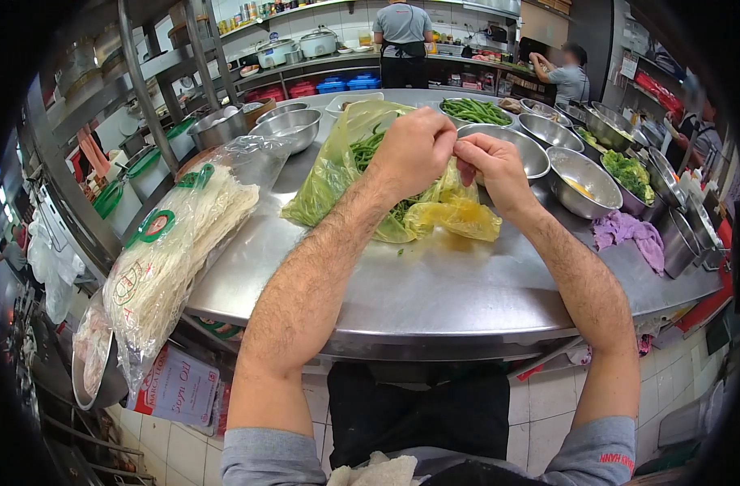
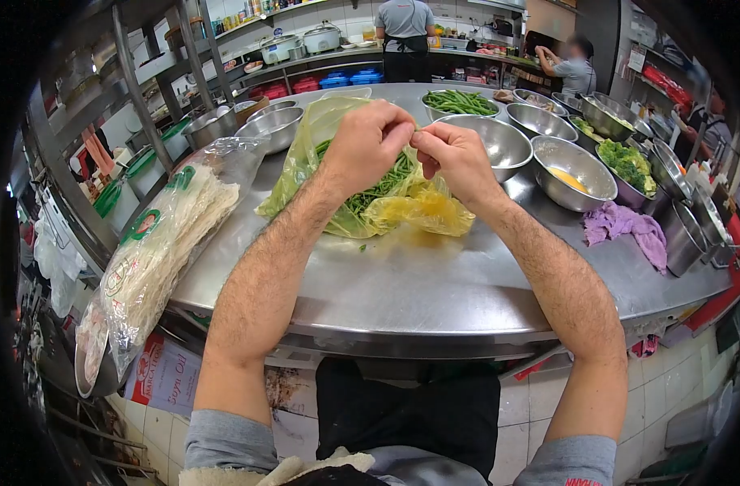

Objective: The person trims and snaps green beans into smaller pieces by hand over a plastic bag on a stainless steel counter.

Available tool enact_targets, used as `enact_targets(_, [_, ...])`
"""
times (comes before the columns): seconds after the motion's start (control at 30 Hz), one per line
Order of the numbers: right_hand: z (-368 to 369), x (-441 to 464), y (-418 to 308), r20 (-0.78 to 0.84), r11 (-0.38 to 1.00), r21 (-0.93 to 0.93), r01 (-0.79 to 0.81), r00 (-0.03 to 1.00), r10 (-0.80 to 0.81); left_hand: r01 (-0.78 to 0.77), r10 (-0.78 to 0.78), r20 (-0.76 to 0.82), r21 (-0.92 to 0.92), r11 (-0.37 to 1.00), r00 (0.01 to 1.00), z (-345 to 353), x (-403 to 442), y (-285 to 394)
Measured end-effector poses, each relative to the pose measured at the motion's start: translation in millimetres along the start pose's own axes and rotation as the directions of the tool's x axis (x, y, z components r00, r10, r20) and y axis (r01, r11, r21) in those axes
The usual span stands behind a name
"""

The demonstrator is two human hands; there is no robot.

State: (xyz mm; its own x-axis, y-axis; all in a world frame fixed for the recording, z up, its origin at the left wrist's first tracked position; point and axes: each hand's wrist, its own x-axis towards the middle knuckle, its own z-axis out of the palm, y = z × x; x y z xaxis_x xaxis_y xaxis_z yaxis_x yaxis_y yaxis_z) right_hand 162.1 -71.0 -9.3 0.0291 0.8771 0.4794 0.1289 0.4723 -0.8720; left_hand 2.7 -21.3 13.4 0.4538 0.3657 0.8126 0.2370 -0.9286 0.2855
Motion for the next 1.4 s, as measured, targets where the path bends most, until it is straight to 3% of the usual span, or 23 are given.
enact_targets(0.03, [1.5, 0.6, 2.1, 0.022, 0.993, -0.113, 0.013, 1.0, -0.011, 0.001, -0.001, 0.0, 0.003, 1.0, 1.0, 0.0, 0.4, -1.5])
enact_targets(0.1, [5.3, 0.8, 7.1, 0.047, 0.974, -0.224, 0.031, 0.999, -0.02, 0.063, -0.086, -0.221, -0.113, 0.992, 0.971, -0.5, 3.8, -7.0])
enact_targets(0.17, [9.9, -2.4, 13.5, 0.177, 0.804, -0.579, 0.136, 0.983, -0.04, 0.097, -0.141, -0.284, -0.163, 0.982, 0.948, -5.2, 8.1, -13.2])
enact_targets(0.2, [10.6, -2.4, 17.3, 0.177, 0.802, -0.581, 0.135, 0.984, -0.037, 0.129, -0.199, -0.341, -0.218, 0.967, 0.919, -7.4, 9.2, -16.5])
enact_targets(0.27, [13.9, -1.9, 19.4, 0.206, 0.695, -0.658, 0.288, 0.958, -0.202, 0.142, -0.221, -0.368, -0.229, 0.963, 0.903, -10.4, 10.7, -22.6])
enact_targets(0.37, [11.8, -0.8, 2.3, 0.121, 0.728, -0.648, 0.223, 0.974, -0.191, 0.139, -0.196, -0.389, -0.169, 0.976, 0.9, -12.7, 9.9, -30.0])
enact_targets(0.63, [6.8, -0.6, 9.0, 0.162, 0.653, -0.661, 0.371, 0.919, -0.359, -0.11, 0.146, -0.279, 0.142, 0.984, 0.949, -5.6, 4.3, -27.6])
enact_targets(0.7, [8.3, -0.1, 8.8, 0.154, 0.64, -0.659, 0.396, 0.903, -0.4, -0.092, 0.125, -0.256, 0.14, 0.986, 0.959, -7.6, 3.5, -27.9])
enact_targets(0.77, [9.8, 1.3, 9.7, 0.176, 0.375, -0.747, 0.548, 0.708, -0.684, -0.075, 0.104, -0.233, 0.132, 0.988, 0.967, -9.7, 4.1, -21.5])
enact_targets(0.8, [8.5, 1.8, 9.8, 0.178, 0.375, -0.748, 0.548, 0.709, -0.683, 0.035, -0.056, -0.154, -0.139, 0.99, 0.986, -9.7, 3.8, -18.0])
enact_targets(0.83, [7.3, 2.9, 8.7, 0.132, 0.494, -0.705, 0.51, 0.778, -0.615, 0.162, -0.19, -0.036, -0.388, 0.907, 0.981, -9.9, 4.1, -15.4])
enact_targets(0.87, [6.5, 3.4, 7.8, 0.094, 0.604, -0.651, 0.459, 0.839, -0.536, 0.162, -0.191, -0.037, -0.388, 0.907, 0.981, -8.9, 4.9, -15.1])
enact_targets(0.9, [4.5, 2.1, 6.4, 0.095, 0.606, -0.65, 0.459, 0.84, -0.534, 0.166, -0.198, -0.02, -0.466, 0.869, 0.98, -7.7, 5.2, -14.2])
enact_targets(0.97, [3.2, -2.8, -3.7, 0.001, 0.797, -0.575, 0.186, 0.974, -0.227, 0.174, -0.208, -0.002, -0.538, 0.825, 0.978, -7.1, 3.9, -15.6])
enact_targets(1.0, [0.0, -2.2, -3.3, 0.005, 0.797, -0.574, 0.187, 0.974, -0.225, 0.208, -0.229, 0.02, -0.504, 0.838, 0.973, -8.2, 3.4, -16.7])
enact_targets(1.07, [-13.8, 3.0, -1.7, 0.126, 0.495, -0.739, 0.458, 0.815, -0.566, 0.24, -0.253, 0.036, -0.468, 0.85, 0.967, -10.4, 3.8, -28.0])
enact_targets(1.1, [-25.5, 8.2, 0.9, 0.165, 0.375, -0.792, 0.482, 0.76, -0.629, 0.271, -0.259, 0.099, -0.126, 0.954, 0.961, -11.8, 2.3, -40.8])
enact_targets(1.13, [-36.5, 11.4, 1.2, 0.165, 0.379, -0.79, 0.482, 0.762, -0.626, 0.246, -0.286, 0.156, 0.232, 0.941, 0.946, -12.4, -1.5, -51.4])
enact_targets(1.17, [-46.9, 13.8, 0.9, 0.123, 0.331, -0.879, 0.344, 0.834, -0.538, 0.25, -0.29, 0.157, 0.232, 0.94, 0.944, -13.7, -7.1, -56.8])
enact_targets(1.2, [-55.9, 13.6, 1.6, 0.067, 0.261, -0.944, 0.203, 0.891, -0.45, 0.304, -0.448, 0.28, 0.435, 0.848, 0.849, -15.0, -12.6, -62.0])
enact_targets(1.23, [-65.0, 12.2, 6.7, 0.07, 0.262, -0.943, 0.206, 0.891, -0.448, 0.303, -0.606, 0.353, 0.625, 0.72, 0.713, -15.9, -16.0, -64.7])
enact_targets(1.3, [-76.1, 10.6, 20.4, 0.063, 0.069, -0.992, 0.101, 0.908, -0.414, 0.256, -0.605, 0.383, 0.655, 0.711, 0.698, -14.9, -17.7, -66.3])
enact_targets(1.4, [-63.3, 6.2, 12.8, 0.107, 0.104, -0.98, 0.171, 0.885, -0.453, 0.209, -0.617, 0.409, 0.694, 0.689, 0.673, -10.9, -15.1, -65.2])
